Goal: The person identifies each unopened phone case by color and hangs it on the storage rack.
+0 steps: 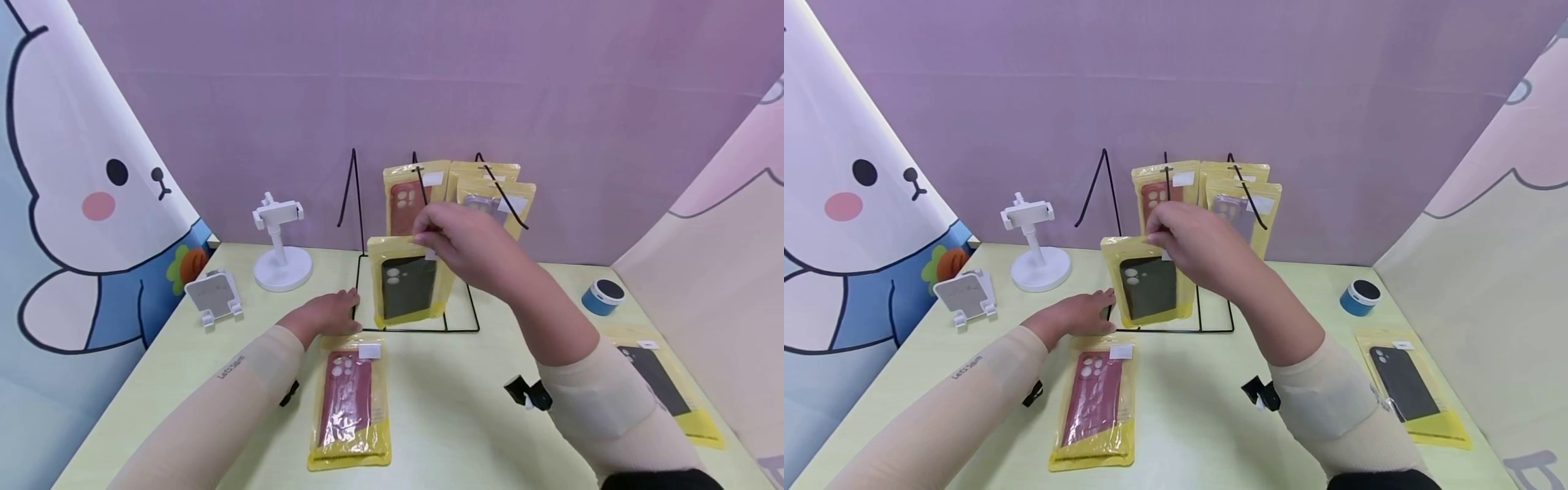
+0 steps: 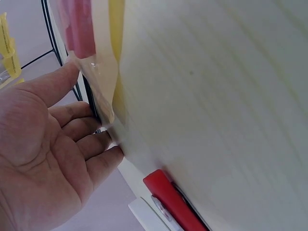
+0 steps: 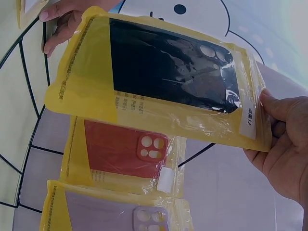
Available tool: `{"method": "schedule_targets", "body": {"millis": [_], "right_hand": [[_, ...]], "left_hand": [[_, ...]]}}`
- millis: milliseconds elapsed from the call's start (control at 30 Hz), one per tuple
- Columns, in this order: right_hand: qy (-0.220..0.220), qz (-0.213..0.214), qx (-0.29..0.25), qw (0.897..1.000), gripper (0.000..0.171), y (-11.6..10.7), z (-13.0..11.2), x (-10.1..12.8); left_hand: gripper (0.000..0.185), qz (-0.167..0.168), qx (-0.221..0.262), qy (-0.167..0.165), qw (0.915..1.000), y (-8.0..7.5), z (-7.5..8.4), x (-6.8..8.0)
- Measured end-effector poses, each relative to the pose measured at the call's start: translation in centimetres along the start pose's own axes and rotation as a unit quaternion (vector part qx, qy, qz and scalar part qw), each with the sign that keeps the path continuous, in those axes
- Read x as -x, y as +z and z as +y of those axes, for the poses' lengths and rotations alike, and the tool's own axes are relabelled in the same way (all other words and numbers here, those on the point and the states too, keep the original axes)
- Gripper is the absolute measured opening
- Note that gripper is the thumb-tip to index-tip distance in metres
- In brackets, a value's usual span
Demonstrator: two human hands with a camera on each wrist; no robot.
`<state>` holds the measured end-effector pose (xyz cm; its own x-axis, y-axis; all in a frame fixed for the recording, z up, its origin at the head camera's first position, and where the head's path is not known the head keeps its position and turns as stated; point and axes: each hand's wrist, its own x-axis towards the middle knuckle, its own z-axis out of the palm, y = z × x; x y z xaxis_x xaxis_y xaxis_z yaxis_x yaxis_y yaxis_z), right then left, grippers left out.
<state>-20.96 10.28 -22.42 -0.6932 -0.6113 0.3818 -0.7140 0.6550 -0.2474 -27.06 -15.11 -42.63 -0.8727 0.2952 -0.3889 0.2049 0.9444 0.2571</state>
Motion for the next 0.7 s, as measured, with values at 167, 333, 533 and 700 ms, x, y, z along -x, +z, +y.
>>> {"method": "schedule_targets", "body": {"millis": [167,333,533,700], "right_hand": [[-0.002,-0.002,-0.004,1.000,0.009,0.0,0.0,-0.3],[-0.021,-0.001,-0.010,1.000,0.009,0.0,0.1,-0.9],[-0.032,-0.008,-0.007,0.999,0.008,-0.3,-0.1,-1.8],[-0.063,-0.021,-0.001,0.998,0.006,-0.6,-0.2,-2.9]], "left_hand": [[0.077,-0.001,0.002,-0.003,1.0000,0.1,0.1,-0.1],[0.077,0.002,-0.006,0.000,1.0000,0.1,0.0,0.0],[0.078,0.004,0.011,-0.005,0.9999,0.1,-0.2,0.1],[0.080,0.007,0.026,-0.007,0.9996,0.3,-0.6,0.1]]}}
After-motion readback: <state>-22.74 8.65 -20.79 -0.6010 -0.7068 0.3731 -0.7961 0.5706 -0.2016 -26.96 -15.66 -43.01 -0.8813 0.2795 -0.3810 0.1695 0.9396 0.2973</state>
